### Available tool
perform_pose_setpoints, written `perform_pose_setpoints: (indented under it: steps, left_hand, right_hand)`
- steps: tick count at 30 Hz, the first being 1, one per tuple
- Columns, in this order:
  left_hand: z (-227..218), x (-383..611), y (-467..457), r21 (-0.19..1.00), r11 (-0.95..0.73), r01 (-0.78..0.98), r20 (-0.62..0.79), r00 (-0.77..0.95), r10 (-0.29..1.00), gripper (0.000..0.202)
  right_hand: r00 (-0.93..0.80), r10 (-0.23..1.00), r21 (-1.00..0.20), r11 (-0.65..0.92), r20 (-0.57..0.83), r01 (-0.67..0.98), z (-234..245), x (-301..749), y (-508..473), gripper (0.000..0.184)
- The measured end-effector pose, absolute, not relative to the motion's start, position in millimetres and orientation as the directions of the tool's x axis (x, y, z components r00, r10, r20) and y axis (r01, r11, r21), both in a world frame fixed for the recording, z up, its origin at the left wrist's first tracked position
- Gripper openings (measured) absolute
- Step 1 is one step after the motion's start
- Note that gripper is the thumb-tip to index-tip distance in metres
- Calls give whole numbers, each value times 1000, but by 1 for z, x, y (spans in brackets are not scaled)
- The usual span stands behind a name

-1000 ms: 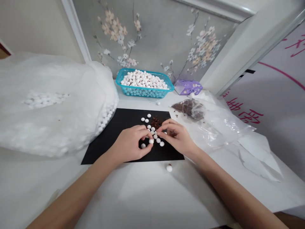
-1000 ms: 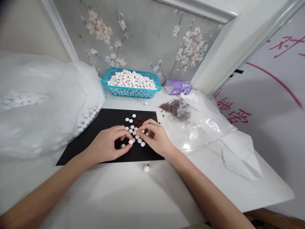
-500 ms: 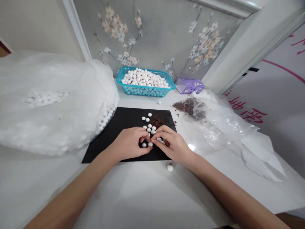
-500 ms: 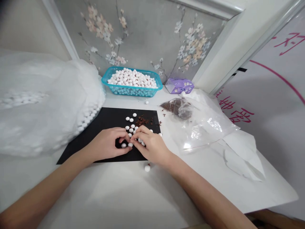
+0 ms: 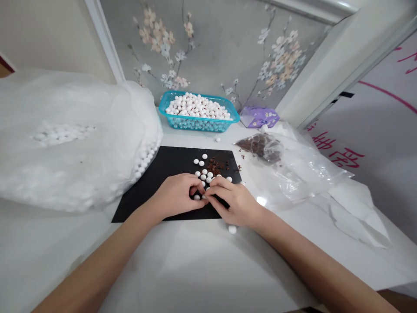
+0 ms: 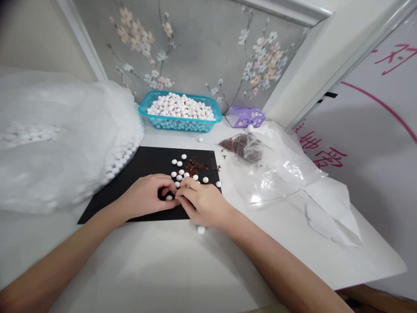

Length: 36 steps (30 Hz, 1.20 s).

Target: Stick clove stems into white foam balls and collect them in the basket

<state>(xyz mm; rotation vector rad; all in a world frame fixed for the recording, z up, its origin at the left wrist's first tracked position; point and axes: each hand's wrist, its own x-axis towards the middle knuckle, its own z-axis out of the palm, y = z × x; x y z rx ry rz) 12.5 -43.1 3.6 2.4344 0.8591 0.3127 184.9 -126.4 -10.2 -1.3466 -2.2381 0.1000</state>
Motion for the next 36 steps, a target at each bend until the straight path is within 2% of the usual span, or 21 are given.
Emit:
perform_pose_setpoints:
  steps: [6,13,27,33,36]
  left_hand:
    - [7,14,-44,579,-606,546,-24,754,656,15]
    - [10,15,-46,593,-569,569,-64,738,671,14]
    - [7,15,-45,588,-575,568,-55,738,673,14]
    - [6,15,-45,585,-576,571,-62,740,670,14]
    - [4,15,-44,569,-610,552,-19,750,661,16]
  right_hand:
    - [-414,808,-298,553,419,778,-7,185,-127,18]
    - [-392,807,-367,561,441,742,-10,186,-126,21]
    - [-407,850,-325,510,336,796,-8,181,-123,21]
    - [-367,878,-373,466,307,802,-2,178,-123,22]
    - [-343,899,-487,436,271,757,3,180,-122,23]
